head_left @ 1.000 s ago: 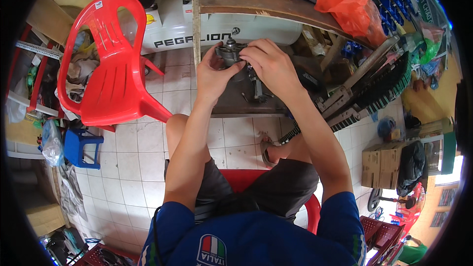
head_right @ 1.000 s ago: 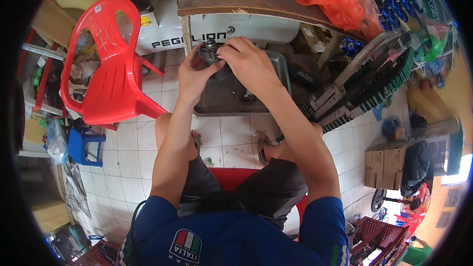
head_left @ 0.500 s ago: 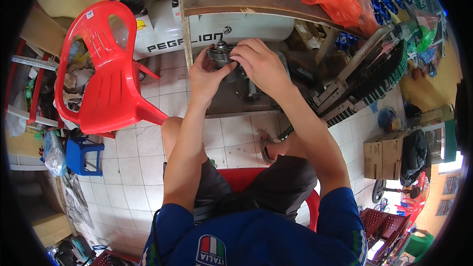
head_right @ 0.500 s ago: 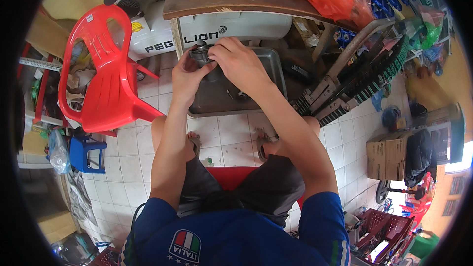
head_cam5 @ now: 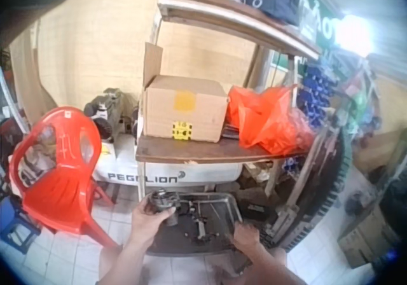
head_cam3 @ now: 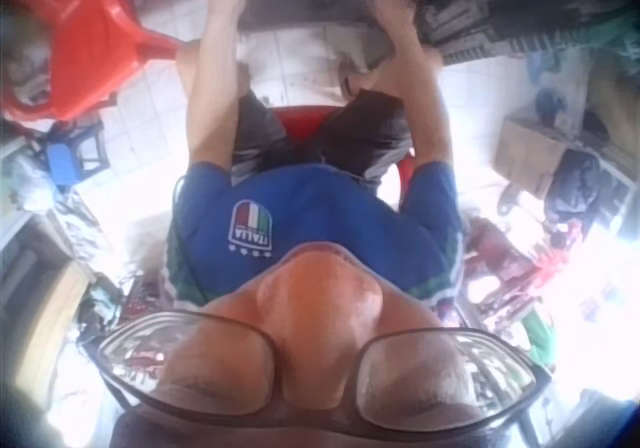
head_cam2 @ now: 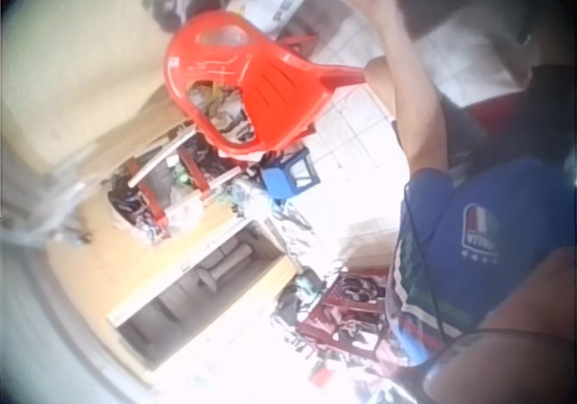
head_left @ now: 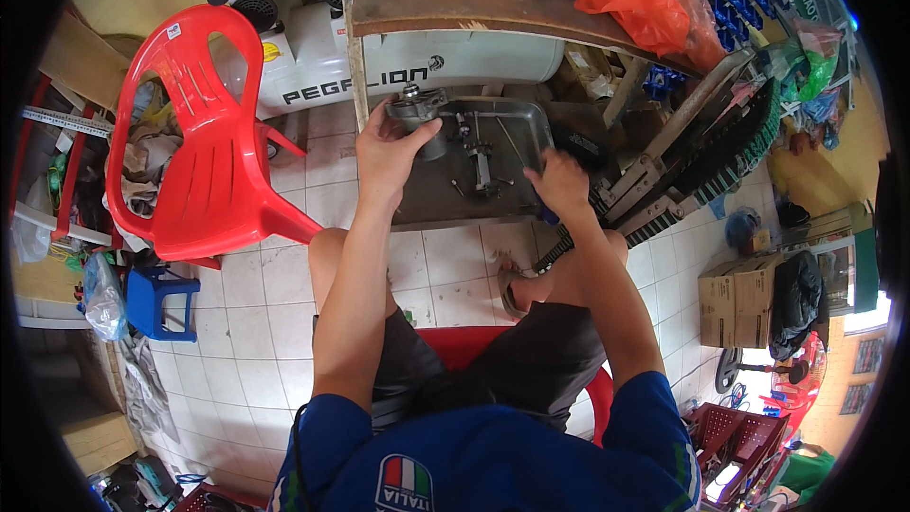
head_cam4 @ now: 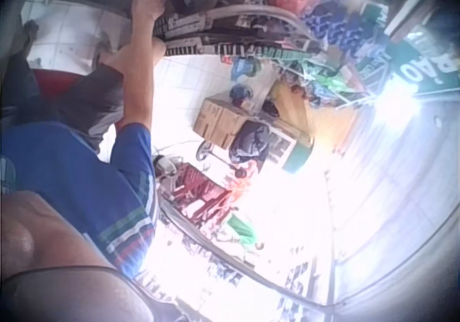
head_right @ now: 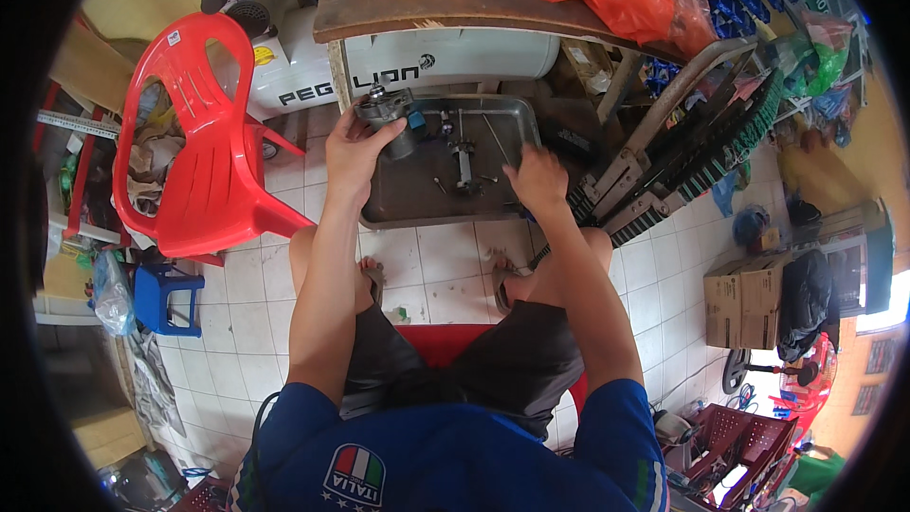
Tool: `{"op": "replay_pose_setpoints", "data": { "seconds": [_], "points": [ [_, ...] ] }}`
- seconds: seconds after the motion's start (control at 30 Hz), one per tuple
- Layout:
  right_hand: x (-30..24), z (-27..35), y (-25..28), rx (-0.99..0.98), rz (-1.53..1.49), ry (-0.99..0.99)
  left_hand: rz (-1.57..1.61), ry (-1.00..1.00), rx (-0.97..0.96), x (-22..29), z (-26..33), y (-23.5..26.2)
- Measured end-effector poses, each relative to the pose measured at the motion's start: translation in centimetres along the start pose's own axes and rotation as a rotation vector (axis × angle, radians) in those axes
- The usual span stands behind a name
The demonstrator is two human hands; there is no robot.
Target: The person disassembles a carburetor by using a screwdriver to remove screws and separating the metal housing components over a tray.
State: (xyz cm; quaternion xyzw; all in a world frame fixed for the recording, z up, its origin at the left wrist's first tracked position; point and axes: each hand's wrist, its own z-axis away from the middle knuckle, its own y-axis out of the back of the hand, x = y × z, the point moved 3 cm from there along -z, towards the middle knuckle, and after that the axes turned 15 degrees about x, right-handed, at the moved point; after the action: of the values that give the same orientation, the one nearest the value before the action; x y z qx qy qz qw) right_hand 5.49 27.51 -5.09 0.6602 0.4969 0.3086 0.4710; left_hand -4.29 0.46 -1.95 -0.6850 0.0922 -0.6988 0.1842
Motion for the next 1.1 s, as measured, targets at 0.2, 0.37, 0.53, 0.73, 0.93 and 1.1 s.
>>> {"op": "replay_pose_setpoints", "data": {
  "seconds": [0.2,0.37,0.53,0.73,0.93,1.1],
  "points": [
    [2.5,2.0,-3.3,-0.412,0.095,-0.206,-0.024,0.008,0.027,0.4,-0.2,0.4],
    [2.5,2.0,-3.0,-0.366,0.073,-0.201,-0.007,0.007,0.018,0.2,0.0,0.2],
    [2.4,2.9,4.1,-0.033,-0.057,-0.294,0.025,0.001,0.045,0.3,-0.2,0.6],
    [2.1,6.0,15.3,0.118,-0.710,-0.242,0.004,-0.002,0.053,1.2,-0.2,1.1],
    [1.5,7.4,20.4,0.205,-0.731,-0.096,0.098,-0.088,0.031,1.8,0.1,0.5],
    [0.5,7.2,21.5,0.187,-0.708,-0.025,-0.039,-0.163,0.028,2.5,0.3,0.4]
  ]
}}
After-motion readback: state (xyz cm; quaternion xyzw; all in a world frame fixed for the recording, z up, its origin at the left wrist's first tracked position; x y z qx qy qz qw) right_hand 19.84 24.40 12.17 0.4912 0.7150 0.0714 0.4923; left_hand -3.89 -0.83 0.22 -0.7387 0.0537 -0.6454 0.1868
